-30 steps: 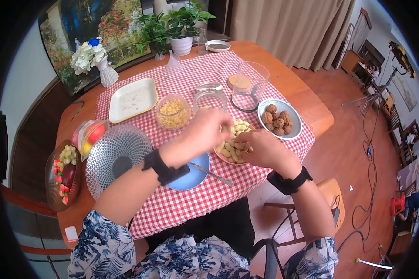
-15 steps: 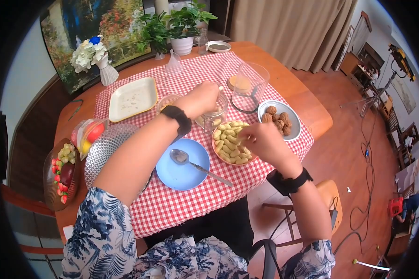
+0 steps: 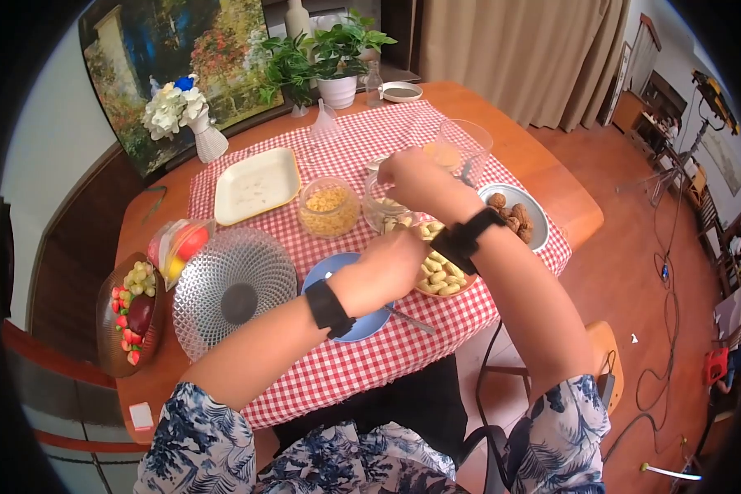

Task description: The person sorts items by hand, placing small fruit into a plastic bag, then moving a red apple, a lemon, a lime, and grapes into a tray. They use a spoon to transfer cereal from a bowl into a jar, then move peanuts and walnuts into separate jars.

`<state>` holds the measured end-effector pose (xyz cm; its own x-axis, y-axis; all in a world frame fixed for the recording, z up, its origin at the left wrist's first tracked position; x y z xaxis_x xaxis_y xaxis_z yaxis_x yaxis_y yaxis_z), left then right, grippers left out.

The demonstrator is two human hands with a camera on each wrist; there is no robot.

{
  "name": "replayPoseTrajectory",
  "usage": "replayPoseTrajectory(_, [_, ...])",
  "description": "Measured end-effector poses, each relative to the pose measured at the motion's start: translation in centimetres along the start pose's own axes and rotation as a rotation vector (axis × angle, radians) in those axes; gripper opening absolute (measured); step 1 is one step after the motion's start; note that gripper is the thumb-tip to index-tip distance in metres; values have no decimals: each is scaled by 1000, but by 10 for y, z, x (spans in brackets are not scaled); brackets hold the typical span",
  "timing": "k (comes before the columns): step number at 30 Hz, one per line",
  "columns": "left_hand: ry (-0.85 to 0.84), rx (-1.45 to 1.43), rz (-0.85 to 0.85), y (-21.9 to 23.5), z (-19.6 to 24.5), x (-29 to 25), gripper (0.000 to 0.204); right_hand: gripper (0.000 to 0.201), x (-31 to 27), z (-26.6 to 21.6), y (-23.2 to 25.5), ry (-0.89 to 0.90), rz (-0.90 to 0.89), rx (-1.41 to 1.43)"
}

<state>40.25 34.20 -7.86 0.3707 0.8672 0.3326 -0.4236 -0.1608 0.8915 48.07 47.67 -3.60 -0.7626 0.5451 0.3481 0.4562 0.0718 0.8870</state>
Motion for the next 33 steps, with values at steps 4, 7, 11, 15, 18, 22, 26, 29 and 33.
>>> replayPoseTrajectory(4, [-36, 27, 34, 0, 2, 0, 20, 13, -43, -11, 41, -86, 122, -6])
replayPoseTrajectory(7, [66, 4, -122, 4, 3, 4, 19, 15, -80, 3, 44, -130, -49, -97])
replayPoseTrajectory(11, [22, -21, -28, -8, 1, 4, 18, 24, -104, 13, 19, -29, -66, -9])
replayPoseTrajectory(15, [-29, 13, -21, -7, 7, 7, 19, 26, -111, 11, 6, -46, -18, 9])
replayPoseTrajectory(18, [-13, 7, -39, -8, 8, 8, 19, 27, -110, 18, -3, -51, -22, 22])
replayPoseTrajectory(22, [14, -4, -81, -10, 3, 6, 18, 23, -107, 6, 7, -98, -37, 135])
replayPoseTrajectory(26, [-88, -36, 0, -9, 2, 2, 13, 20, -105, 12, 10, -72, -75, 128])
replayPoseTrajectory(29, [-54, -53, 21, -7, 5, 1, 13, 23, -97, -1, 35, -160, 1, 138])
replayPoseTrajectory(33, [9, 71, -221, -10, 6, 3, 15, 25, -57, -14, 59, -86, 190, 146])
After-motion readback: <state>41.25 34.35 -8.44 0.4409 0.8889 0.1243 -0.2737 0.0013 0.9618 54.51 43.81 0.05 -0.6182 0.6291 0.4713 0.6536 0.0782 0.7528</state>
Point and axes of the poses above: each hand's wrist, its own x-axis towards the middle knuckle, its own y-axis out of the back of the hand, z = x × y, the point moved 1 cm from there along x, towards the middle knuckle, and after that the axes turned 3 degrees about z, right-handed, at the moved point
